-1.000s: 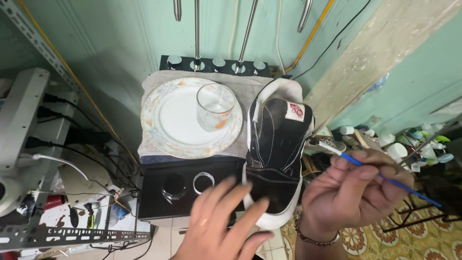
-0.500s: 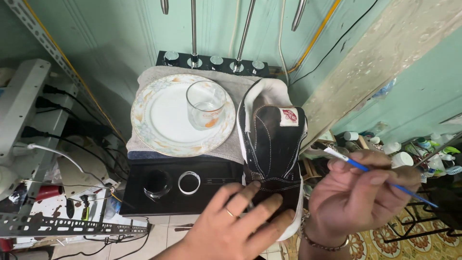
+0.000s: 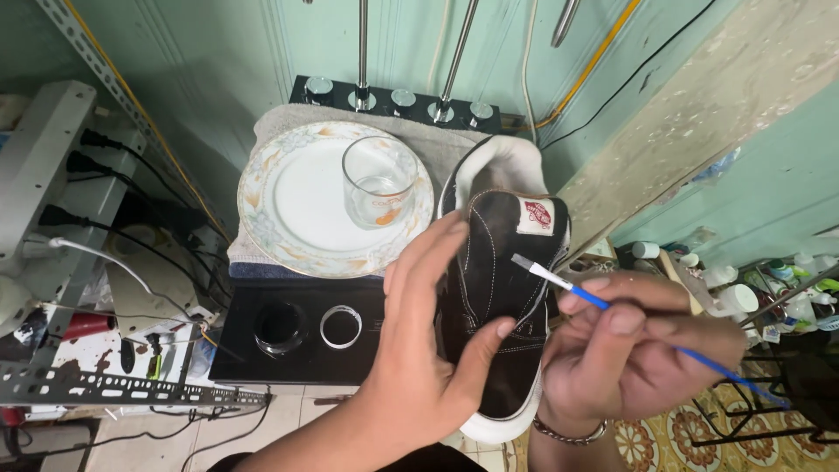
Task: Painting the surface of a black sneaker using a small brush and black paint.
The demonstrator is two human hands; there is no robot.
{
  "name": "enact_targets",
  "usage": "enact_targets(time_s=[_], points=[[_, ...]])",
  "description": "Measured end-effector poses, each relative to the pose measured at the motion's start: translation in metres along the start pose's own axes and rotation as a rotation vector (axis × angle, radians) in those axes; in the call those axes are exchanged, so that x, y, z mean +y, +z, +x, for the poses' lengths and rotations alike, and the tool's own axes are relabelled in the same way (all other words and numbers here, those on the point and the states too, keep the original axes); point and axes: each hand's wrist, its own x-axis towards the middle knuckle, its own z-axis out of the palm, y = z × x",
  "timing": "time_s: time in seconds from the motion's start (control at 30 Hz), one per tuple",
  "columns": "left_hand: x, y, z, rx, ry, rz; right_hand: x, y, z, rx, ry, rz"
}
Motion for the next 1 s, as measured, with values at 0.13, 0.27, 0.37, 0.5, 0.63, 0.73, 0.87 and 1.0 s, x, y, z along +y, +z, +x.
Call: enact_targets(time_s=[0.13, 0.27, 0.37, 0.5, 0.63, 0.73, 0.87, 1.0], points=[[-0.005, -0.003, -0.002, 0.002, -0.030, -0.027, 0.001, 0.000, -0.004, -0.052, -0.100, -0.075], [-0.006, -0.003, -0.003, 0.007, -0.089, -0.088, 0.000, -0.004, -0.004, -0.040, -0.094, -0.078], [-0.006, -0.003, -0.004, 0.003, -0.081, -0.087, 0.000, -0.009, -0.006, -0.071, -0.084, -0.093], [-0.006, -0.003, -0.005, 0.015, -0.064, -0.085, -0.003, -0.007, -0.005, -0.082, -0.052, -0.123], [-0.006, -0.003, -0.005, 0.012, -0.069, -0.085, -0.007, -0.002, -0.005, -0.077, -0.042, -0.133], [-0.006, -0.002, -0.005, 0.020, -0.063, -0.081, -0.005, -0.005, -0.007, -0.084, -0.040, -0.134], [-0.004, -0.001, -0.006, 0.017, -0.075, -0.076, -0.009, -0.001, -0.007, -0.088, -0.029, -0.166], [-0.005, -0.001, -0.006, 0.026, -0.073, -0.079, -0.010, -0.003, -0.007, -0.081, -0.098, -0.269]])
